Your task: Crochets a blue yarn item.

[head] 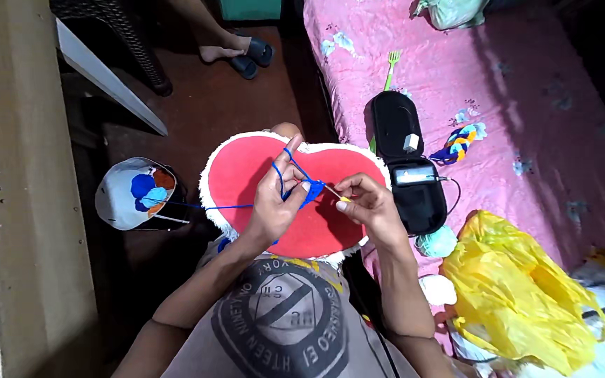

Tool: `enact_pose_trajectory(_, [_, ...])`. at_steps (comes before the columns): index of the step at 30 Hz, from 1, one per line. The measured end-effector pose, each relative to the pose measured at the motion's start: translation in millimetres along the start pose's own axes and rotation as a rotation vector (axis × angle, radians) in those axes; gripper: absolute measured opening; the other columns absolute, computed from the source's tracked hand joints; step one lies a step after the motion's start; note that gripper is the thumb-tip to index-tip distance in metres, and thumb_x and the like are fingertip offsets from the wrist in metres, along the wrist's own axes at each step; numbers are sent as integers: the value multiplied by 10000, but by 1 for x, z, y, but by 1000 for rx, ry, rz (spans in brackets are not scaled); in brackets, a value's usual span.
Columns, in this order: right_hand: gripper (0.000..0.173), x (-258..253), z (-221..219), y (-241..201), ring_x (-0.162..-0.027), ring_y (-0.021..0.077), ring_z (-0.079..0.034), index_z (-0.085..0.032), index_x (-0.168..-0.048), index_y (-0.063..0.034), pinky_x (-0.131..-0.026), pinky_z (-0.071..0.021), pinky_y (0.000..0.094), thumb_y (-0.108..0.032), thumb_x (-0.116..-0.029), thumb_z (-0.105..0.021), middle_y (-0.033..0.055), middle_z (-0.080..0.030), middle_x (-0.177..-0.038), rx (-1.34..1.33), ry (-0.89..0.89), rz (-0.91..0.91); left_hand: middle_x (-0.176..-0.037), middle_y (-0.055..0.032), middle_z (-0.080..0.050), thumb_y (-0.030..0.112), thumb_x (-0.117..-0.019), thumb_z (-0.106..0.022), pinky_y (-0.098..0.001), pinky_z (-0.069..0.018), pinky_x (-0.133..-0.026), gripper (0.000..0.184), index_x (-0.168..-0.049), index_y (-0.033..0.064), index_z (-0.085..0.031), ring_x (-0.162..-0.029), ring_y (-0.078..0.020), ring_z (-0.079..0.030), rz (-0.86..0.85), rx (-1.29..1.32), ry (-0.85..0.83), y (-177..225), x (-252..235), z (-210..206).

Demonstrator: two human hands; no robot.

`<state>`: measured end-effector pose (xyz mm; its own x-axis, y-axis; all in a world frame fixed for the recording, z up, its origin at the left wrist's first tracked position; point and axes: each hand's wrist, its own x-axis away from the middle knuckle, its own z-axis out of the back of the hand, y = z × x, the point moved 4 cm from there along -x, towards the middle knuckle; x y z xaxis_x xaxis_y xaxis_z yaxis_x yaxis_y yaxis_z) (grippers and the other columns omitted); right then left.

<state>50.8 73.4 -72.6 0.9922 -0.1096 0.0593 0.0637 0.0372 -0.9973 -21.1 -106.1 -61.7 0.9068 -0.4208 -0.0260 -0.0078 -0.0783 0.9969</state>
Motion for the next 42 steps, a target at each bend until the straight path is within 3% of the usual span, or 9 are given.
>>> enact_pose_trajectory(4, [199,-6,-11,15,-491,-29,-458,-642,-1041,-64,-454,-367,129,46,-879,-607,0,-659,-754,-415,-66,-147,-961,-20,-688,-34,-957,-603,-178,-547,-636,750,-1617,108,-275,-705,-57,-638,-113,93,-14,-11,-2,0])
enact_pose_trajectory(6, [171,-3,-16,10,-526,-38,-468,-649,-1001,-60,-489,-383,126,57,-880,-617,-16,-661,-774,-283,2,-41,-987,-15,-712,-35,-948,-626,-202,-574,-689,780,-1621,112,-261,-777,-77,-677,-151,100,-20,-12,-1,0])
enact_pose_trajectory(9, [96,5,-24,-6,-731,-4,-623,-660,-1002,-38,-678,-542,168,-5,-914,-639,-13,-686,-870,229,116,231,-1016,-29,-744,-65,-928,-624,-256,-600,-802,747,-1595,42,-304,-879,-94,-715,-269,-3,-13,-10,3,-2])
enact_pose_trajectory(12, [75,4,-35,-20,-719,29,-620,-668,-985,-26,-655,-528,200,-51,-927,-629,19,-675,-841,442,196,316,-1040,-77,-759,-44,-933,-645,-282,-611,-842,584,-1490,-20,-471,-928,-107,-732,-476,-148,28,-12,7,-8])
enact_pose_trajectory(17, [262,-9,-39,-2,-542,-25,-488,-628,-1070,-114,-495,-401,135,55,-870,-643,1,-680,-853,-388,55,102,-1030,25,-744,-49,-913,-656,-228,-597,-800,534,-1416,126,-608,-882,-43,-702,-468,45,87,-5,10,-5])
enact_pose_trajectory(22, [111,4,-40,-2,-756,4,-648,-647,-973,-14,-694,-573,165,38,-878,-672,5,-685,-875,95,282,403,-998,42,-732,-82,-878,-643,-213,-587,-769,563,-1414,86,-600,-841,-28,-684,-394,87,69,-4,9,-2])
enact_pose_trajectory(31, [39,10,-33,-2,-746,70,-642,-665,-873,25,-674,-541,168,-2,-901,-656,91,-664,-820,511,348,629,-893,48,-688,-75,-865,-606,-154,-537,-632,583,-1431,66,-583,-701,-7,-623,-325,13,27,4,0,12])
enact_pose_trajectory(38, [93,6,-27,4,-755,-3,-634,-659,-955,-13,-698,-569,161,44,-881,-665,-3,-668,-879,92,201,332,-874,46,-717,-73,-878,-624,-163,-551,-639,739,-1563,101,-408,-698,-25,-652,-245,63,-27,1,-1,8])
enact_pose_trajectory(42, [161,3,-32,9,-538,-40,-472,-637,-967,-72,-511,-399,125,64,-882,-637,-41,-654,-775,-217,111,100,-891,41,-725,-80,-884,-626,-180,-566,-669,731,-1562,73,-399,-727,-37,-667,-231,75,-13,-1,0,7])
